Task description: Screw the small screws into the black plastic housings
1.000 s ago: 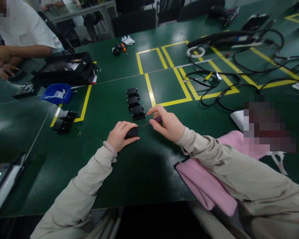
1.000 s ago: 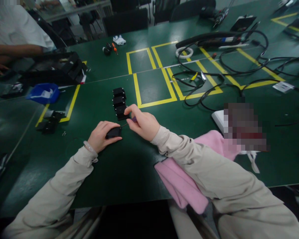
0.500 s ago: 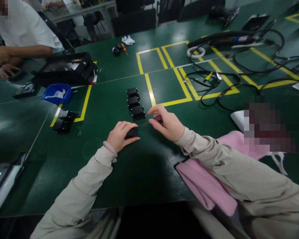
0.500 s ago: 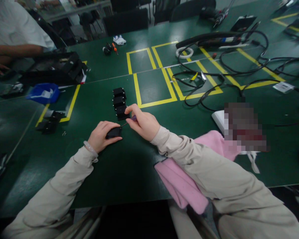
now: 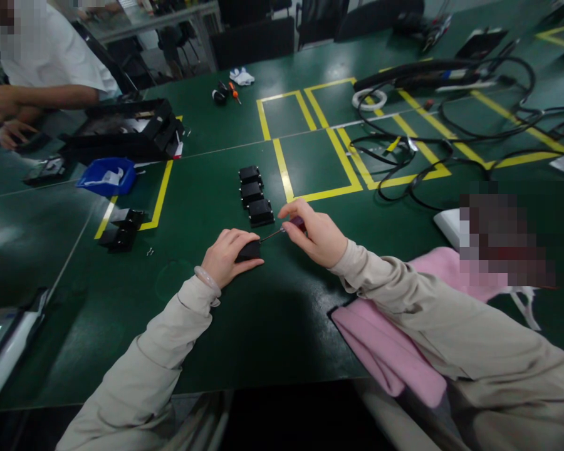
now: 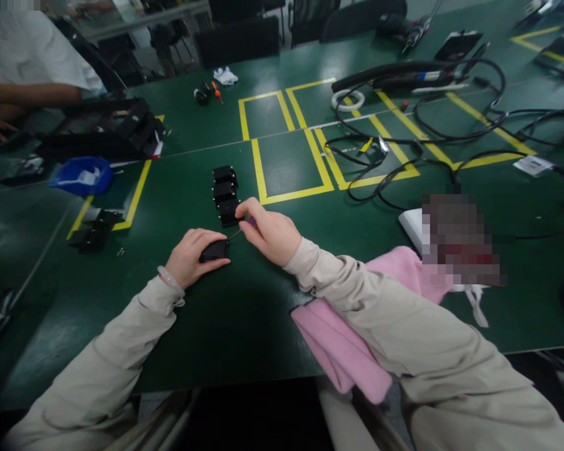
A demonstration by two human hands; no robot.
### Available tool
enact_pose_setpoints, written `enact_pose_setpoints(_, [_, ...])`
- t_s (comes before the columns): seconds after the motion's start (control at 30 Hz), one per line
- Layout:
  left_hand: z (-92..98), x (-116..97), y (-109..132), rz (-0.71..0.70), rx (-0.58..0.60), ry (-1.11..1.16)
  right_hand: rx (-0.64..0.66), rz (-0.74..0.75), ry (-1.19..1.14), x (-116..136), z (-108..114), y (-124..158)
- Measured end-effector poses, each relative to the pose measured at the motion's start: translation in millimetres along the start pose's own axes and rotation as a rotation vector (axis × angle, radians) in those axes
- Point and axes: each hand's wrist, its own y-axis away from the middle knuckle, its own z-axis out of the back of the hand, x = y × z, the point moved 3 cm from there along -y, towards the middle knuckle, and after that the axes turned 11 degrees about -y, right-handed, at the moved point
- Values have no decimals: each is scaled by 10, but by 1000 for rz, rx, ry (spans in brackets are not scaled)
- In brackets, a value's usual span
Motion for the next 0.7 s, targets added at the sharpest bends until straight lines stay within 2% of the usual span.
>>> enact_pose_setpoints(0.27, [8,-3,4,-22,-20,-12,48,-45,28,3,4,-9])
enact_pose_setpoints(0.7, [0,9,9,9,7,-1,42,-4,53,20,23,-7])
